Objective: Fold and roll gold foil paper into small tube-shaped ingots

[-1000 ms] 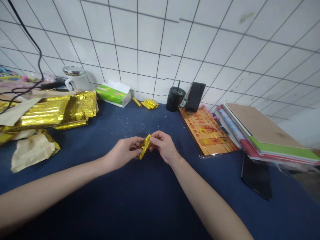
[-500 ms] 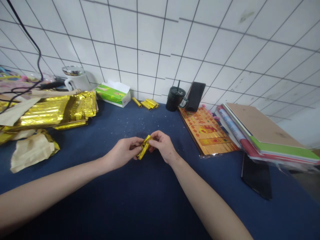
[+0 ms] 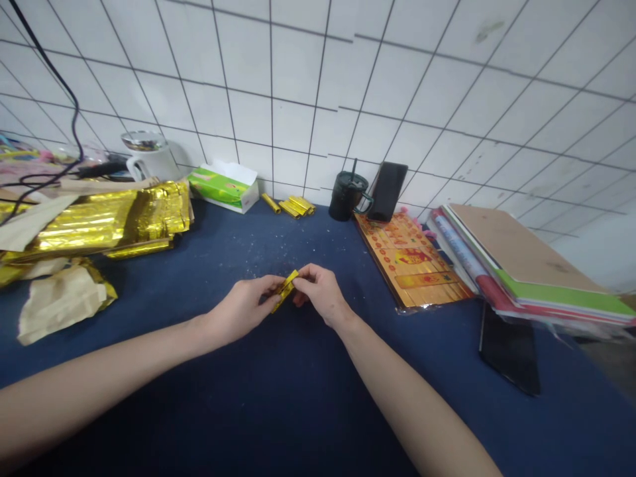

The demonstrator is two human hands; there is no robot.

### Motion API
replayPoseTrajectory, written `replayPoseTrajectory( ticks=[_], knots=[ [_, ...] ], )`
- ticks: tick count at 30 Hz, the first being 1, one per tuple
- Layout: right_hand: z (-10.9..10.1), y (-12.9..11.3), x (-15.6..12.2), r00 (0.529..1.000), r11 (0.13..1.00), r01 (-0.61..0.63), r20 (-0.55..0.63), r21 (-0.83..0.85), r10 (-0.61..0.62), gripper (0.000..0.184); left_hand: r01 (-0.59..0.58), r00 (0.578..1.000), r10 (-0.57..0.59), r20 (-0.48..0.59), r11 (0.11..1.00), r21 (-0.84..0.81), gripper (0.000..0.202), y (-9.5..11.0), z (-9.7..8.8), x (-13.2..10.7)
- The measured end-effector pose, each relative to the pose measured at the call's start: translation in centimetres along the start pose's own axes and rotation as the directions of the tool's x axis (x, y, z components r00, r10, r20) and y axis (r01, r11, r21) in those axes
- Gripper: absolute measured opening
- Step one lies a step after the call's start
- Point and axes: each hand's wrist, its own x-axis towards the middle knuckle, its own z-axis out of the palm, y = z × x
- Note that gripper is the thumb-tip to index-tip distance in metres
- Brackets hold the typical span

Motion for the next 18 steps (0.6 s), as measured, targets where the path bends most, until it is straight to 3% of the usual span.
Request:
replayPoseTrajectory(
  ticks=[5,18],
  knots=[
    [0.15,-0.35,-0.27,1.0,0.993,0.018,0.01,-0.114,-0.017,0.004,-0.004,1.0,0.004,0.006,1.0,-0.003,0.025,-0.14,-0.11,-0.02],
    [0.57,0.13,-0.17,0.993,0.996,0.036,-0.105,-0.085,-0.045,0.005,-0.08,0.996,0.084,-0.023,0.983,0.164,0.028,-0.83,0.43,-0.22]
  ],
)
